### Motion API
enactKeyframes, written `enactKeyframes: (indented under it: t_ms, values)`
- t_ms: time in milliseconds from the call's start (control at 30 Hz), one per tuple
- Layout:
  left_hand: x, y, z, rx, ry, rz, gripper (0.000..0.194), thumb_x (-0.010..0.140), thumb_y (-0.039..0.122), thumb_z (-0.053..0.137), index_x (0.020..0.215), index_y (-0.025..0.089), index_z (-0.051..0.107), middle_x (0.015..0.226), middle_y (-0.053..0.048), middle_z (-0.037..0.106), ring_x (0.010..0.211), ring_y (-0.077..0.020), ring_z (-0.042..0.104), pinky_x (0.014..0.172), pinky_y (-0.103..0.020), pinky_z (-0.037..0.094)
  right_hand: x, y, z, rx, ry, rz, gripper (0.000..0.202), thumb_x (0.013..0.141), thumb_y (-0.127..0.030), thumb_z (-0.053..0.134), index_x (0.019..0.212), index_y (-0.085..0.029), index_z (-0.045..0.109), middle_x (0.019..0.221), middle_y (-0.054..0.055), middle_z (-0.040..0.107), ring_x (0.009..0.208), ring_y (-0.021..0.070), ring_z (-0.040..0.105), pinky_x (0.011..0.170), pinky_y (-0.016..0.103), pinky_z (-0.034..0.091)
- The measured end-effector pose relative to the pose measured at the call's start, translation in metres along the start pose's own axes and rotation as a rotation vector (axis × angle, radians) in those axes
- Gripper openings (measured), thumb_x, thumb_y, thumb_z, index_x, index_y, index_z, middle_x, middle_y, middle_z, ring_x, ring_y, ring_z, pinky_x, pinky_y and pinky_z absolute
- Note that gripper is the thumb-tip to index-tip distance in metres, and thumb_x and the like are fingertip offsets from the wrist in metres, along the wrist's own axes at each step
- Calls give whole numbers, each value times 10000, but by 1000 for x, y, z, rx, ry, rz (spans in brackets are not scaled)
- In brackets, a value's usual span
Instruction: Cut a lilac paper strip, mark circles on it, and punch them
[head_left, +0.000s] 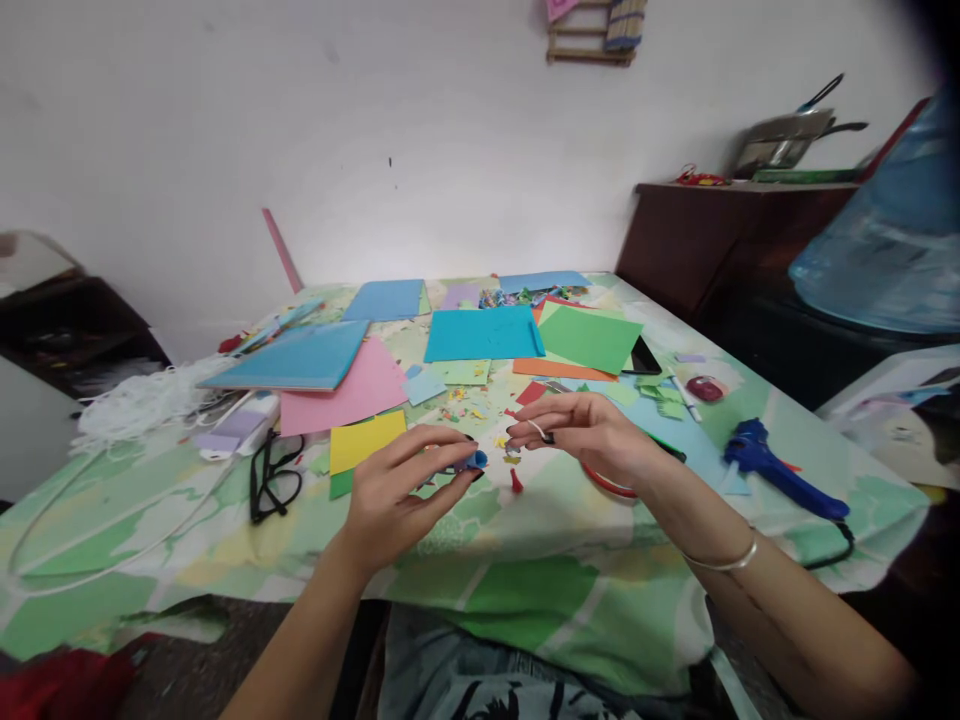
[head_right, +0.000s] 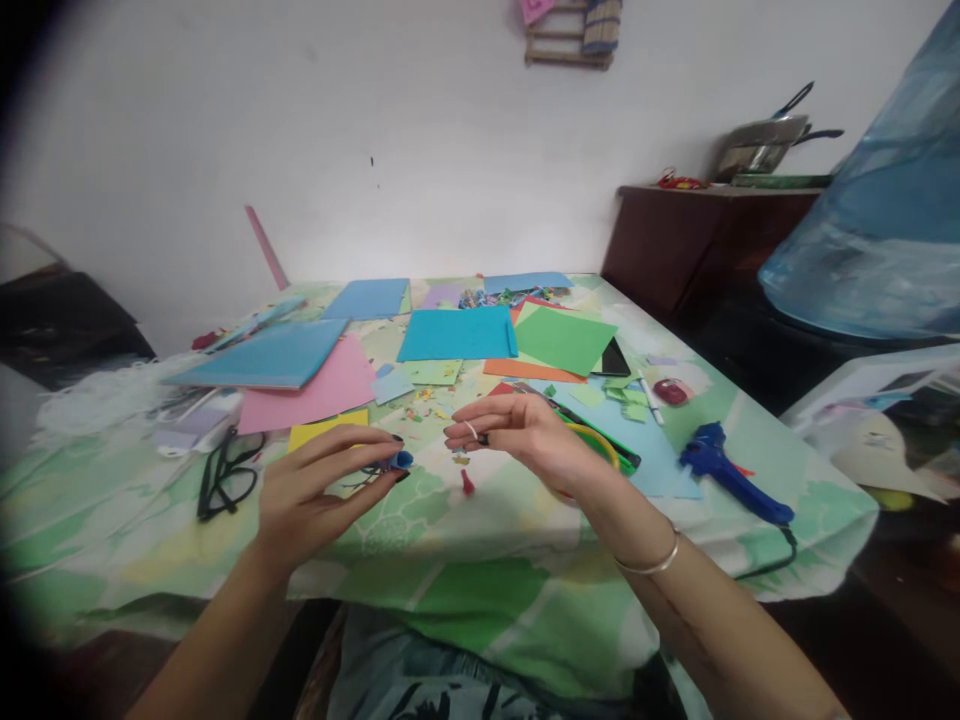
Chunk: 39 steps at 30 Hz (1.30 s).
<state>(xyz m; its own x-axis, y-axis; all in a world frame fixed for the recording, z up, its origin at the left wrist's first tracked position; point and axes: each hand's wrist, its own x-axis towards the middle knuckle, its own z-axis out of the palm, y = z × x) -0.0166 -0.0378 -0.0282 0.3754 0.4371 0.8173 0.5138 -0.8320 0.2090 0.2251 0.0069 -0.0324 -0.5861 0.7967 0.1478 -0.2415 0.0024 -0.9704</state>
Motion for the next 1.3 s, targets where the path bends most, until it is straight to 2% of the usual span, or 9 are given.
enactKeyframes:
  t_ms: [100,200,300,400,567,733,867,1167,1300]
  values:
    - [1,1,1,-4,-12,-4,196,781,96,661,954,189,666,904,-49,682,825,-132,640,745,-249,539,-7,-5,14,-149,139,-39,181,750,-228,693,918,-163,707,849,77,736,810,208,691,798,375,529]
    - [1,2,2,-13,-10,0,216,767,83,672,957,185,668,913,-47,681,833,-130,637,746,-249,536,-12,-10,25,-402,236,-153,105,754,-265,697,801,-174,722,716,46,700,676,160,646,656,308,516]
    - [1,3,4,-22,-9,15,238,752,71,685,964,179,668,913,-45,680,824,-126,634,733,-246,533,-16,-16,31,-676,290,-348,60,777,-236,675,787,-191,714,833,54,650,793,158,594,713,312,487]
    - [3,6,4,-32,-2,36,253,738,49,693,963,162,668,909,-51,677,818,-124,633,733,-244,531,-21,-19,37,-671,255,-403,77,839,-209,593,835,-180,664,951,72,626,906,166,584,761,322,493]
    - [5,8,4,-56,-4,67,252,730,19,690,952,137,666,907,-65,670,820,-125,634,735,-245,529,-28,-18,47,-540,213,-294,131,901,-176,481,882,-155,609,758,23,643,686,101,617,618,223,501]
    - [4,9,4,-62,8,91,276,721,8,697,963,135,659,911,-64,669,830,-131,634,735,-262,534,-32,-17,51,-857,256,-385,162,881,-155,528,1019,-181,608,816,1,681,707,88,635,646,200,481]
    - [4,10,4,-71,4,89,288,717,7,701,970,137,656,918,-65,669,833,-131,633,735,-262,536,-34,-17,53,-1078,262,-494,78,868,-135,556,917,-175,602,808,-12,679,721,80,611,667,194,446]
    - [6,10,8,-67,-20,99,240,737,27,689,954,123,653,907,-76,663,836,-128,631,756,-251,534,-31,-15,57,-1306,238,-709,80,866,-112,534,893,-113,609,750,54,634,717,136,536,765,314,448]
    - [6,10,10,-66,-30,89,230,767,50,663,971,155,647,907,-61,660,831,-130,630,741,-259,540,-30,-15,59,-1419,189,-721,90,866,-96,517,853,-110,605,702,46,631,670,133,540,788,355,435]
